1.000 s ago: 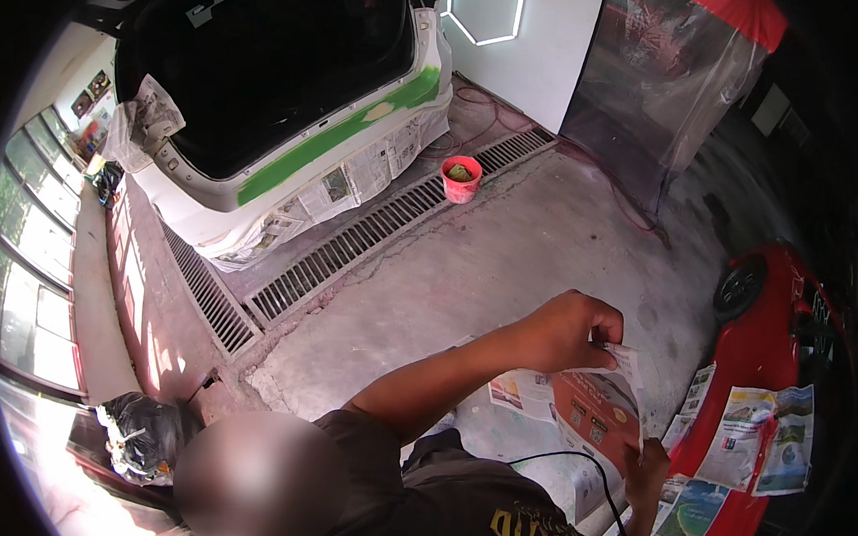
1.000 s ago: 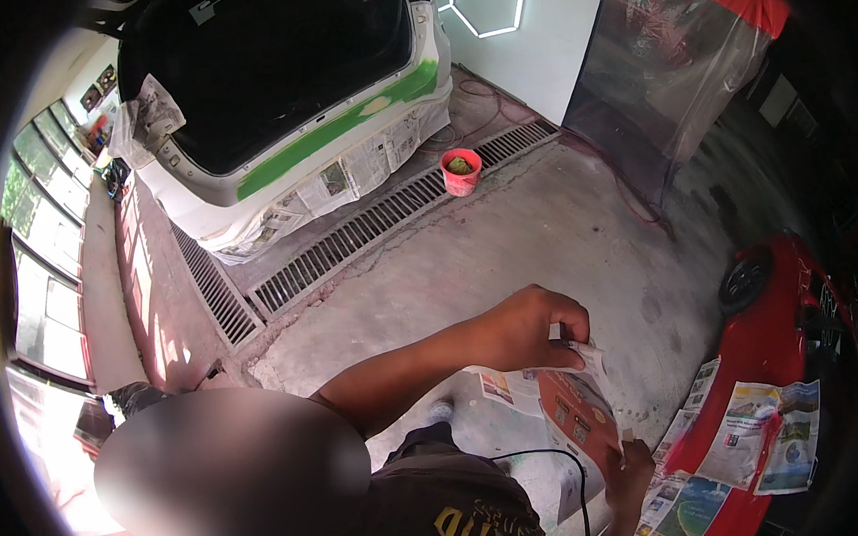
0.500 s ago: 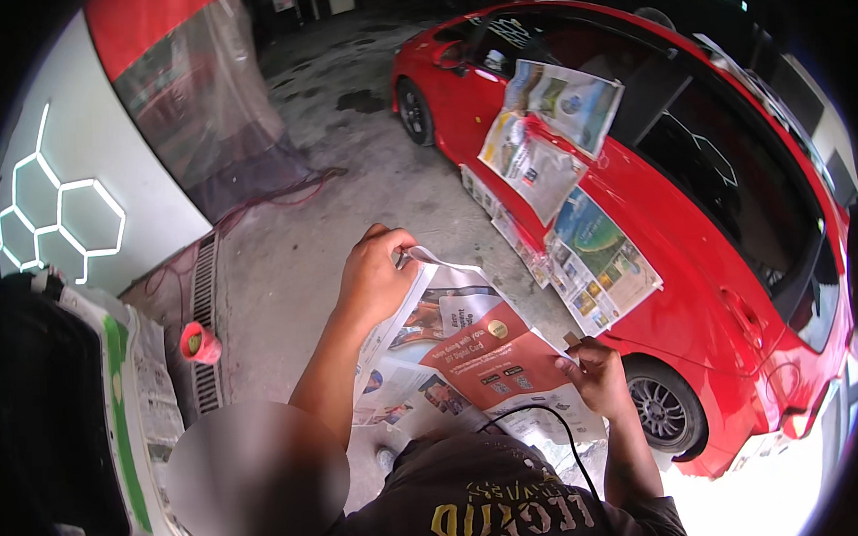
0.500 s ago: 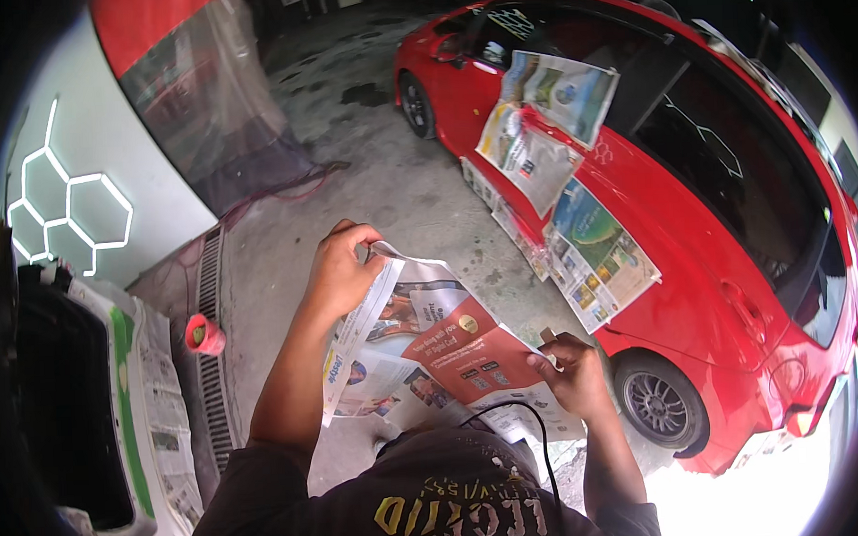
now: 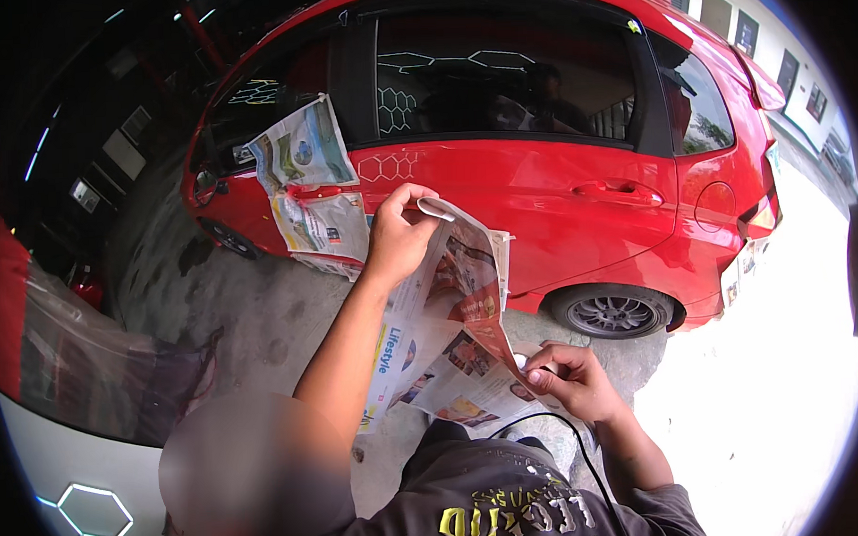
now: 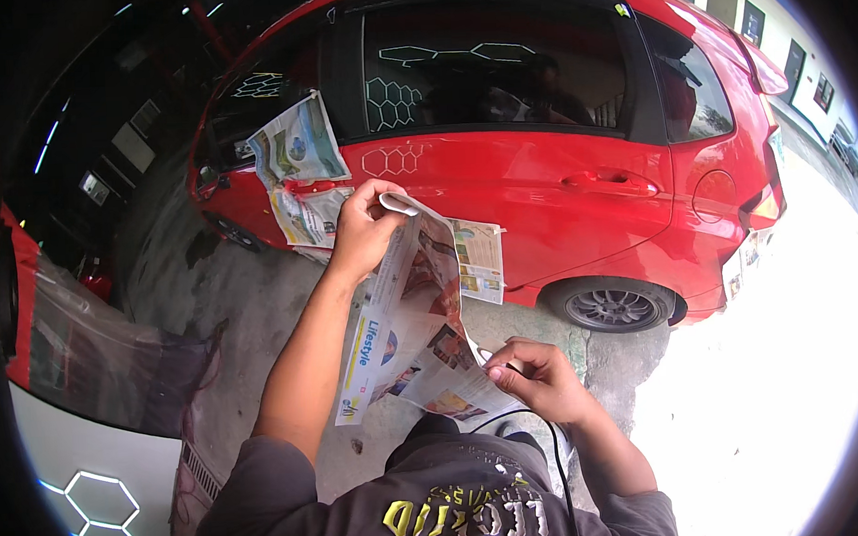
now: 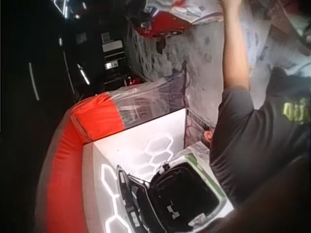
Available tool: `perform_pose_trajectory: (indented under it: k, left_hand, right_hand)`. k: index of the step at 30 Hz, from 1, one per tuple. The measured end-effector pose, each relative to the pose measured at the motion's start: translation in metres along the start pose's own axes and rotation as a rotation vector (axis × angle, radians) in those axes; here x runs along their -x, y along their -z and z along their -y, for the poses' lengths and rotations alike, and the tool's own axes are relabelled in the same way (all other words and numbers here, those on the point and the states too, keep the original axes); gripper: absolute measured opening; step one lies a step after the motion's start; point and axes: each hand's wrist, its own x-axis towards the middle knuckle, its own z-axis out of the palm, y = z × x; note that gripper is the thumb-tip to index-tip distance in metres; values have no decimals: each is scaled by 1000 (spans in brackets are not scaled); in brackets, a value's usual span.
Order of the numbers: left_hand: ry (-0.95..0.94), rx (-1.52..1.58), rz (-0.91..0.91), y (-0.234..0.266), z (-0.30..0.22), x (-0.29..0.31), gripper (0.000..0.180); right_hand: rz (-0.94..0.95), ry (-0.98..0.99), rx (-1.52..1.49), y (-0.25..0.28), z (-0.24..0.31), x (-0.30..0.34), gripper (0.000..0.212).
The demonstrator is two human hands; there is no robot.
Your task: The person tapes newspaper sheets onto the rear window and bumper of a red car using masking tape. They smooth the paper and secure the edges to cover the surfaces.
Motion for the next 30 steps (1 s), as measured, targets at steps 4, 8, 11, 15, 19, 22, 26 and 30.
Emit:
perform_pose_trajectory:
  k: [4, 8, 11, 15, 19, 22, 26, 30]
  left_hand:
    - [-2, 238, 177, -36, 22, -69, 24]
    - [-6, 282, 370, -58, 24, -91, 25]
    - [-147, 282, 627, -60, -2, -105, 22]
    - [-277, 403, 746, -83, -51, -113, 17]
    - [-401, 325, 615, -95, -69, -125, 12]
    - [-716, 296, 78, -119, -73, -127, 10]
    - [-1055, 389, 355, -127, -37, -30, 19]
    - [-411, 257, 895, -193, -13, -21, 48]
  right_hand:
    - [-184, 165, 141, 14, 54, -23, 19]
    - [-511, 174, 131, 42, 68, -12, 19]
    - [-771, 245, 701, 41, 82, -28, 70]
    - [-784, 34, 1422, 25, 96, -39, 82]
    - [-804, -80, 1268, 25, 93, -16, 19]
    - [-810, -1, 1085, 42, 116, 11, 26]
    - [-889, -131, 328, 45, 118, 33, 34]
    - [-721, -212, 597, 24, 138, 37, 36]
